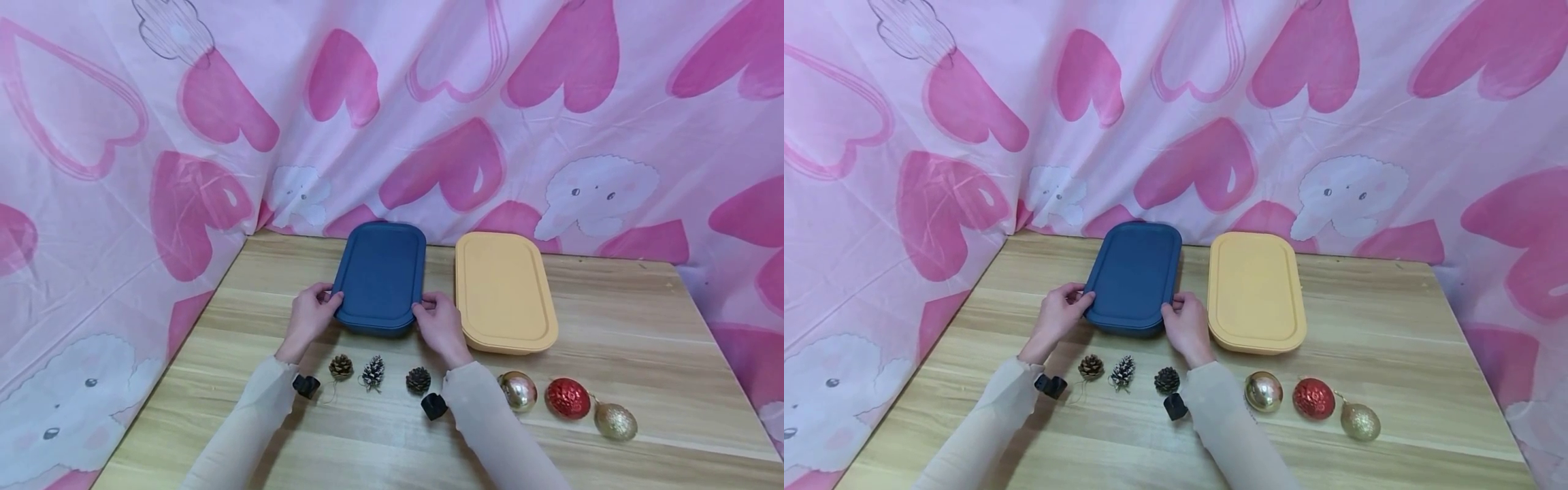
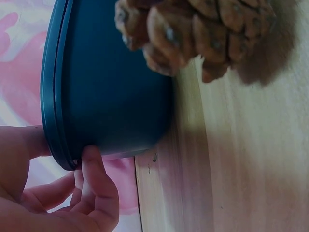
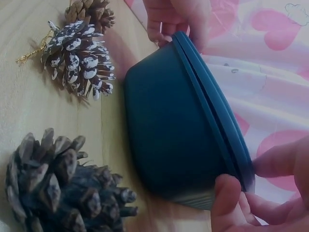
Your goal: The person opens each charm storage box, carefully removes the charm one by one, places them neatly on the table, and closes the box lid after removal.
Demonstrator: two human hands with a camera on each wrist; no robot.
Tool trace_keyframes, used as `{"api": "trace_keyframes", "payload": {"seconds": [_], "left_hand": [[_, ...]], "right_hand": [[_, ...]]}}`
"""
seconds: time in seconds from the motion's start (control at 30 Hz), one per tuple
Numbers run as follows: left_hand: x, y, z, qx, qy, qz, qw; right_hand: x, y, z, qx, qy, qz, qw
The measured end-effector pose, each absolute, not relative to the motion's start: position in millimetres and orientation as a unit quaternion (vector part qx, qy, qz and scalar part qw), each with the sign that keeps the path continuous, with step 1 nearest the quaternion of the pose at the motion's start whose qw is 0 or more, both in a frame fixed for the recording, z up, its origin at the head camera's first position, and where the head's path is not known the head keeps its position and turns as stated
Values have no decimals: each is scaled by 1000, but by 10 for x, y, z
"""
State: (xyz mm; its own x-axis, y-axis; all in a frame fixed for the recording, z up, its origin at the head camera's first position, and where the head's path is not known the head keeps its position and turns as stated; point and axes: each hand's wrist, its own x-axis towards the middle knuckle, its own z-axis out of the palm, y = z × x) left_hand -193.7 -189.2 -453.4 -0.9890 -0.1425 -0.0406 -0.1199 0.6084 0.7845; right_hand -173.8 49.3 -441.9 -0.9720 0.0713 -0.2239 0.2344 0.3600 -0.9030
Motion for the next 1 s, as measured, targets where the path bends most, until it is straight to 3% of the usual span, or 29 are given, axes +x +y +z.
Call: {"api": "trace_keyframes", "payload": {"seconds": [1.0], "left_hand": [[-1890, -1944, -4500, 84, -874, -477, -46]], "right_hand": [[-1745, 503, -4437, 118, 804, -569, 126]]}}
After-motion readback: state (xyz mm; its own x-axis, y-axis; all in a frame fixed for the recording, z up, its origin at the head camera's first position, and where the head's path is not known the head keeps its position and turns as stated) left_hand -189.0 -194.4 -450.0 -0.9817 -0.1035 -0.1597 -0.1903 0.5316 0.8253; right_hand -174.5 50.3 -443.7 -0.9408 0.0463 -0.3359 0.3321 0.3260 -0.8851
